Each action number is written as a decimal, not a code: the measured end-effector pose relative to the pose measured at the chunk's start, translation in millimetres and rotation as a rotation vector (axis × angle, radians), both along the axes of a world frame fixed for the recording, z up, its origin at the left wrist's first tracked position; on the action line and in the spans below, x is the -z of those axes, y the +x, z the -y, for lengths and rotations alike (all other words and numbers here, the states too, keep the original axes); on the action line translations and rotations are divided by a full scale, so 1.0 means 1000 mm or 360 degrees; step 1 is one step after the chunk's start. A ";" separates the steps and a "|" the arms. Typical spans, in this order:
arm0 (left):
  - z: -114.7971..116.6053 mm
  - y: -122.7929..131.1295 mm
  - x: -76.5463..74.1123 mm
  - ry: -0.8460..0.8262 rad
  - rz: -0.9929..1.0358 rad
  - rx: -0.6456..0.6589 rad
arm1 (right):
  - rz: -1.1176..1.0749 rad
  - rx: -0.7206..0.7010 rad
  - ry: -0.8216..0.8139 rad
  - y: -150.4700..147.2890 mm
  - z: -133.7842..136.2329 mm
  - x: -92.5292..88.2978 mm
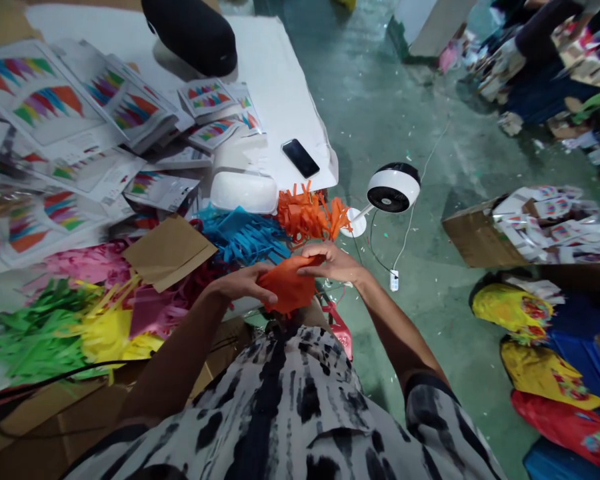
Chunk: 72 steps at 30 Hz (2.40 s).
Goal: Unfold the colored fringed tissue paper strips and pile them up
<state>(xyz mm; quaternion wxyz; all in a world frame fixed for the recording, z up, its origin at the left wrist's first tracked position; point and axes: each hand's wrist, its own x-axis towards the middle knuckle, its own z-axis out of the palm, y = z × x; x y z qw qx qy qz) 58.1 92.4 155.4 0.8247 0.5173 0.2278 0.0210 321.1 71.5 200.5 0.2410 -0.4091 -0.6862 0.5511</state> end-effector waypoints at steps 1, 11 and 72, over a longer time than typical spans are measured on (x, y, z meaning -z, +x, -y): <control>0.006 0.003 0.011 -0.0081 -0.0039 0.0029 | 0.0052 -0.0030 0.0039 0.002 -0.003 -0.002; 0.028 0.014 0.043 0.0204 -0.0179 -0.0037 | 0.0810 -0.0189 0.1002 0.033 0.019 -0.037; 0.099 -0.012 0.131 0.2032 -0.0826 -0.0594 | 0.1267 0.0122 0.0577 -0.021 0.097 0.172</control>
